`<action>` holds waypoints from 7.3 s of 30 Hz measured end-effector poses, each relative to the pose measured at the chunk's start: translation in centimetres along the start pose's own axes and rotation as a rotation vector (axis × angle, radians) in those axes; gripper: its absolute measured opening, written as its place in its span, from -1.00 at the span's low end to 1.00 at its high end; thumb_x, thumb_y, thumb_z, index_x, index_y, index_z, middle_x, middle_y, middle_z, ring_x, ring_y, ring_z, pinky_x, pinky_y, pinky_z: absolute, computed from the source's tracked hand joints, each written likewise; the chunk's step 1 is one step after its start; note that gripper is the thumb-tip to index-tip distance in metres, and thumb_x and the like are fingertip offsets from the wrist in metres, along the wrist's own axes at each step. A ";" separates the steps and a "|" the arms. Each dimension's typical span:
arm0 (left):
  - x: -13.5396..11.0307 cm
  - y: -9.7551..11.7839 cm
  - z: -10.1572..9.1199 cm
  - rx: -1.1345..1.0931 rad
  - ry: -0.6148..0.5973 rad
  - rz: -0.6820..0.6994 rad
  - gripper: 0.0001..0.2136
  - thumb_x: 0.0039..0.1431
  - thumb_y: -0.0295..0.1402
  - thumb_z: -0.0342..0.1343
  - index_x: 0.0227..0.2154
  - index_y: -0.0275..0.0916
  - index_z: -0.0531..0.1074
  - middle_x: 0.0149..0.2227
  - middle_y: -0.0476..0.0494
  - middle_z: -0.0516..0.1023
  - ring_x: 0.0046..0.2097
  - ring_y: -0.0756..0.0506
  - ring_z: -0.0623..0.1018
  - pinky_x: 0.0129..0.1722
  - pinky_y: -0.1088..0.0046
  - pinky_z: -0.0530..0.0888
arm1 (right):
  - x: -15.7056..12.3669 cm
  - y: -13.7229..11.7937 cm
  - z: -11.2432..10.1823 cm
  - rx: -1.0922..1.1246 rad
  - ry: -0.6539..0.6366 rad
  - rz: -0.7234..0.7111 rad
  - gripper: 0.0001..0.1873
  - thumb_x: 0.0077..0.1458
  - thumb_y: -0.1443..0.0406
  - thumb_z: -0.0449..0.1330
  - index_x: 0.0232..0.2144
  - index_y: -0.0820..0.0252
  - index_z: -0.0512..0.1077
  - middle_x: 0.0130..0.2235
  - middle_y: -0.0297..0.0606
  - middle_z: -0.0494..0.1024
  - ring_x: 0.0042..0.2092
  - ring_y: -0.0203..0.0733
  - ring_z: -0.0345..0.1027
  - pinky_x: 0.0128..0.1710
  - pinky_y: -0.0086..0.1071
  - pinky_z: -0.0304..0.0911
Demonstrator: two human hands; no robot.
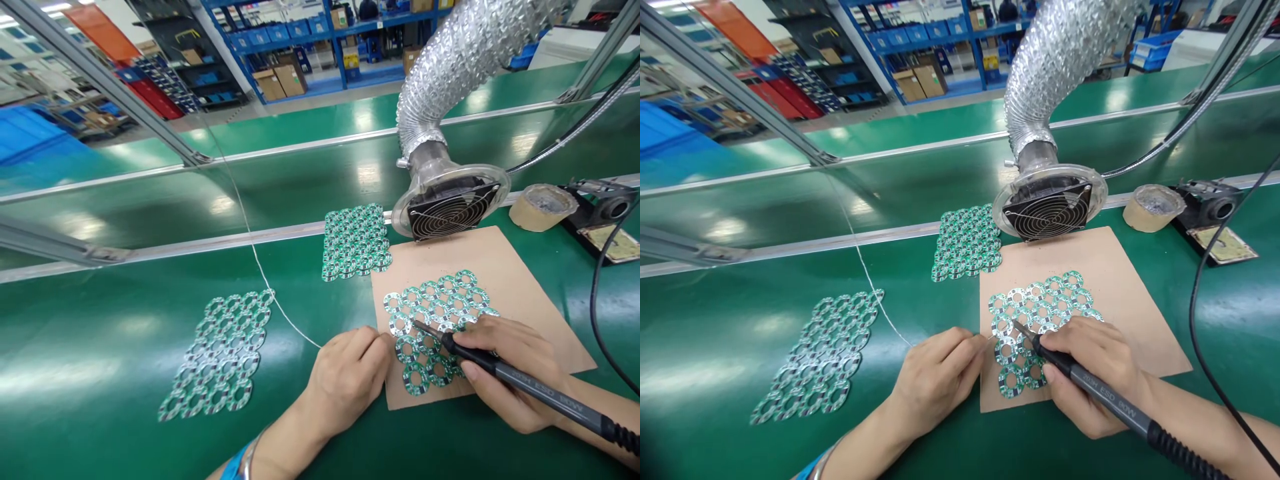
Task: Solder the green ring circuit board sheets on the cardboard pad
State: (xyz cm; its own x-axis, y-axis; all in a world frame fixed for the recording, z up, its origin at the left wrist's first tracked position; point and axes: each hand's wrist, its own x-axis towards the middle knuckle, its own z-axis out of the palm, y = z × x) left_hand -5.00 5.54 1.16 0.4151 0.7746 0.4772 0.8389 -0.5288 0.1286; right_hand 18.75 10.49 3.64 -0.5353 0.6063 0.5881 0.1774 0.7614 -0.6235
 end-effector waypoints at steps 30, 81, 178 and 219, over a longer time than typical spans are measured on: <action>0.2 0.4 0.2 0.045 -0.059 0.041 -0.85 0.23 -0.51 -0.07 -0.41 -0.25 0.35 -0.50 0.01 0.29 -0.50 0.04 0.27 -0.52 0.47 0.26 | -0.6 0.2 0.0 -0.037 -0.032 -0.013 -0.65 0.01 0.44 0.11 -0.09 0.20 0.34 -0.38 -0.23 0.52 -0.41 -0.16 0.42 -0.45 -0.26 0.38; 0.7 1.6 -0.2 0.131 -0.125 0.118 -0.85 0.21 -0.52 -0.10 -0.26 -0.34 0.36 -0.45 -0.06 0.34 -0.47 -0.02 0.29 -0.52 0.40 0.28 | -0.9 0.3 0.3 0.046 -0.054 -0.020 -0.67 -0.04 0.48 0.11 -0.15 0.34 0.36 -0.45 -0.21 0.45 -0.47 -0.21 0.33 -0.50 -0.29 0.28; 0.0 2.7 -0.2 0.015 -0.068 0.058 -0.82 0.21 -0.48 -0.04 -0.52 -0.22 0.26 -0.57 0.02 0.26 -0.54 0.01 0.25 -0.55 0.42 0.17 | -2.1 -1.7 0.0 0.033 -0.049 -0.018 -0.71 -0.08 0.48 0.05 -0.23 0.36 0.38 -0.50 -0.18 0.44 -0.51 -0.18 0.32 -0.53 -0.29 0.25; -0.4 3.3 -0.1 0.047 -0.175 0.118 -0.94 0.12 -0.51 0.00 -0.38 -0.25 0.33 -0.51 -0.01 0.31 -0.50 -0.05 0.28 -0.51 0.36 0.21 | -2.8 -1.4 0.0 0.083 -0.068 0.007 -0.70 -0.09 0.48 0.07 -0.22 0.32 0.38 -0.47 -0.19 0.46 -0.46 -0.16 0.36 -0.48 -0.27 0.27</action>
State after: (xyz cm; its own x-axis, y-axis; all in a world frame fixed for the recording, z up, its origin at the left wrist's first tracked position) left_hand -2.41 3.43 1.53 0.5626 0.7590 0.3278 0.7948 -0.6057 0.0385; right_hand 19.99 7.67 2.83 -0.5891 0.5929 0.5490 0.1139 0.7336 -0.6700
